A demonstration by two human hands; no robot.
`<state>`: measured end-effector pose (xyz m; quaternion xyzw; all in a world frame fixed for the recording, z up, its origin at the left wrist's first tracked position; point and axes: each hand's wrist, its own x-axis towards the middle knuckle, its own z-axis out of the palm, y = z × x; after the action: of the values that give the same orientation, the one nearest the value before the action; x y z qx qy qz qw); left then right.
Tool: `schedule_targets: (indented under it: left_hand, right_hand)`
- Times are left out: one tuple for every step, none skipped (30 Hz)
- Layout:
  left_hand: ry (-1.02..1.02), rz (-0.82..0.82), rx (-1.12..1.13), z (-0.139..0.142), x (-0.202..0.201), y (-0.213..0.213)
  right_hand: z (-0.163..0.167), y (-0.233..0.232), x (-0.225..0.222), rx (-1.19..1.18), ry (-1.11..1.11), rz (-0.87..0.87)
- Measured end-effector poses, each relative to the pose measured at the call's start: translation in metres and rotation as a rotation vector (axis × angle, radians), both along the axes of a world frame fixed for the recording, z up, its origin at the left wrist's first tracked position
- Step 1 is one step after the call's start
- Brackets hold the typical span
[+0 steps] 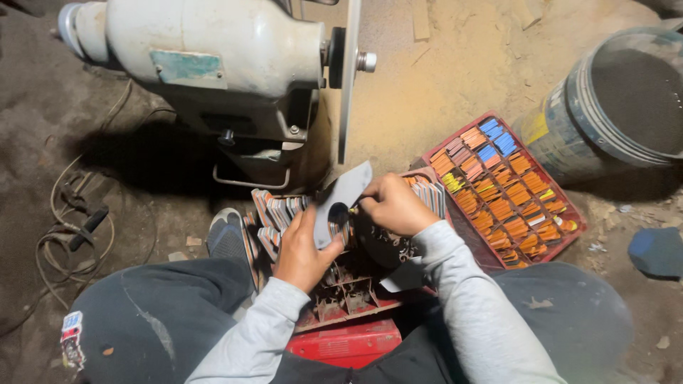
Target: The person sits on the ground in front of a bench-mounted disc sander and presses curved white workpieces against the spinning sanding disc, repositioning them to smooth the edges. Between pieces, the person sorts through a tray of sanding discs and picks pieces to work on.
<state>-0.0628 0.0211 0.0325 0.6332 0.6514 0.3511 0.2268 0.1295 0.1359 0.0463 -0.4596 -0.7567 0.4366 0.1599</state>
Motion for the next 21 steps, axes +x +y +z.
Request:
schedule_targets:
  left_hand:
    - [0.029,0.028,0.049,0.0,0.0,-0.003]
    - [0.019,0.028,0.048,-0.001,0.001,-0.003]
    - [0.008,0.02,0.041,-0.001,0.002,-0.002]
    - [-0.006,0.015,0.03,0.0,0.004,-0.002]
    - [-0.12,-0.031,0.026,0.001,0.006,0.001]
    - [-0.231,-0.077,0.025,0.001,0.008,0.005]
    - [-0.341,-0.124,0.016,0.003,0.009,0.007]
    - [-0.526,-0.102,-0.182,0.004,0.01,0.009]
    - [-0.708,-0.081,-0.375,0.005,0.011,0.016]
    - [-0.889,-0.061,-0.569,0.005,0.011,0.024]
    - [-0.982,-0.087,-0.595,0.005,0.009,0.03]
    - [-1.076,-0.11,-0.62,0.004,0.007,0.036]
    - [-1.169,-0.134,-0.647,0.002,0.006,0.038]
    - [-1.176,-0.143,-0.641,0.0,0.005,0.038]
    - [-1.182,-0.154,-0.634,-0.002,0.004,0.037]
    - [-1.186,-0.171,-0.63,-0.005,0.004,0.035]
    - [-1.157,-0.17,-0.654,-0.008,0.003,0.031]
    - [-1.132,-0.166,-0.671,-0.01,0.003,0.025]
    - [-1.109,-0.156,-0.682,-0.012,0.003,0.018]
    - [-0.85,-0.145,-0.52,-0.012,0.002,0.009]
    - [-0.59,-0.137,-0.365,-0.011,0.002,-0.001]
  right_hand:
    - [0.002,0.0,0.003,-0.037,0.066,0.01]
    - [0.004,0.0,0.004,-0.07,0.132,0.012]
    - [0.006,-0.001,0.004,-0.094,0.199,-0.04]
    - [0.009,-0.003,0.003,-0.121,0.263,-0.091]
    - [0.013,-0.003,0.001,-0.141,0.329,-0.137]
    - [0.017,-0.002,-0.001,-0.069,0.278,-0.177]
    - [0.021,-0.003,-0.003,-0.004,0.229,-0.219]
    - [0.024,-0.004,-0.006,0.058,0.177,-0.263]
    - [0.027,-0.002,-0.011,0.171,0.168,-0.249]
    - [0.028,0.0,-0.016,0.285,0.157,-0.233]
    - [0.028,0.002,-0.021,0.396,0.145,-0.214]
    - [0.028,0.005,-0.025,0.418,0.12,-0.217]
    - [0.026,0.008,-0.029,0.438,0.095,-0.221]
    - [0.024,0.009,-0.032,0.455,0.068,-0.225]
    - [0.021,0.008,-0.034,0.458,0.052,-0.221]
    - [0.019,0.006,-0.036,0.462,0.035,-0.225]
    - [0.016,0.003,-0.035,0.466,0.018,-0.23]
    - [0.014,0.001,-0.032,0.424,0.009,-0.182]
    - [0.014,-0.002,-0.027,0.383,0.001,-0.128]
    - [0.015,-0.004,-0.021,0.34,-0.005,-0.073]
    - [0.017,-0.004,-0.013,0.238,0.086,0.02]
